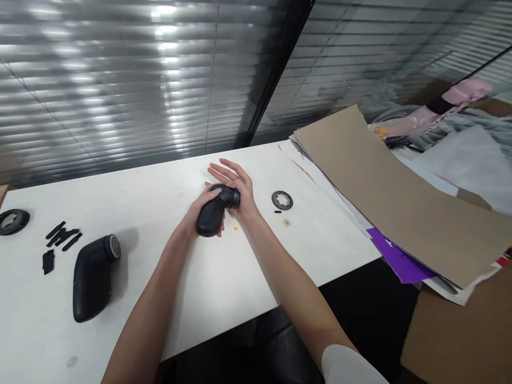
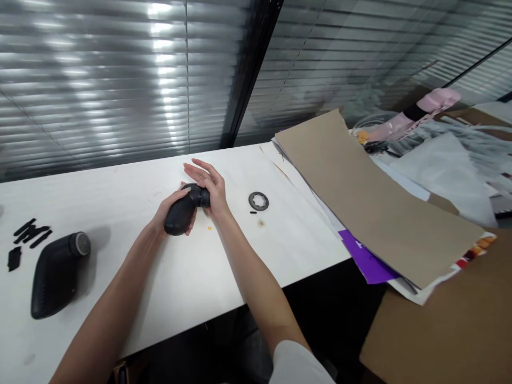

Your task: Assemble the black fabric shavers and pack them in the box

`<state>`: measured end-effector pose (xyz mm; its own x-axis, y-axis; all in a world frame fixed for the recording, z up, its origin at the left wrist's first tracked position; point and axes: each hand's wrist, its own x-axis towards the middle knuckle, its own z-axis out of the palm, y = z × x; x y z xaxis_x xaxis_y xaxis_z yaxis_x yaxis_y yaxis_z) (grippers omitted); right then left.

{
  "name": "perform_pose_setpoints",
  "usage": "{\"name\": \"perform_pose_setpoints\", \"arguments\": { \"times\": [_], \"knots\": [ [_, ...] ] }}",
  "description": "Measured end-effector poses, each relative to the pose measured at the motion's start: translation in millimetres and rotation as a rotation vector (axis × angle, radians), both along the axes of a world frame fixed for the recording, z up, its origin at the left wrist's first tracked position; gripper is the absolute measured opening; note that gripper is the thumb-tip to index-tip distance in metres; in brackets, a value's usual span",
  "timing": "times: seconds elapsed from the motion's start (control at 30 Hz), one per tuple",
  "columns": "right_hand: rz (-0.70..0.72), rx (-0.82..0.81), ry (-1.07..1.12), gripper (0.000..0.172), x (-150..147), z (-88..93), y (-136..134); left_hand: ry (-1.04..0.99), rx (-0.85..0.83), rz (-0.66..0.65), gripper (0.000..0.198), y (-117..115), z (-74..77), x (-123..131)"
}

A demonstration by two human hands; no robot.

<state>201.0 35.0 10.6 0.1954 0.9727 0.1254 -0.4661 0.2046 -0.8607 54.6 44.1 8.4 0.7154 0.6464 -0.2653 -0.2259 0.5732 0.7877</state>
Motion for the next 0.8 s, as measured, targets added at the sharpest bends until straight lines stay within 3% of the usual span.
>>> {"name": "perform_pose_setpoints", "arguments": {
  "times": [0.27, 0.5, 0.8],
  "knots": [
    [-0.006, 0.014, 0.041, 0.064, 1, 3.1, -1, -0.033, -0.002, -0.019, 0.070, 3, -0.2, -4],
    [0.049, -0.051, -0.095, 0.054, 9, 3.8, 0, 0.085, 0.098, 0.020, 0.073, 2, 9.1, -7],
    [0.144, -0.117, -0.101, 0.040, 2, 1.2, 1, 0.101, 0.090, -0.023, 0.081, 0, 6.2, -6]
  ]
}}
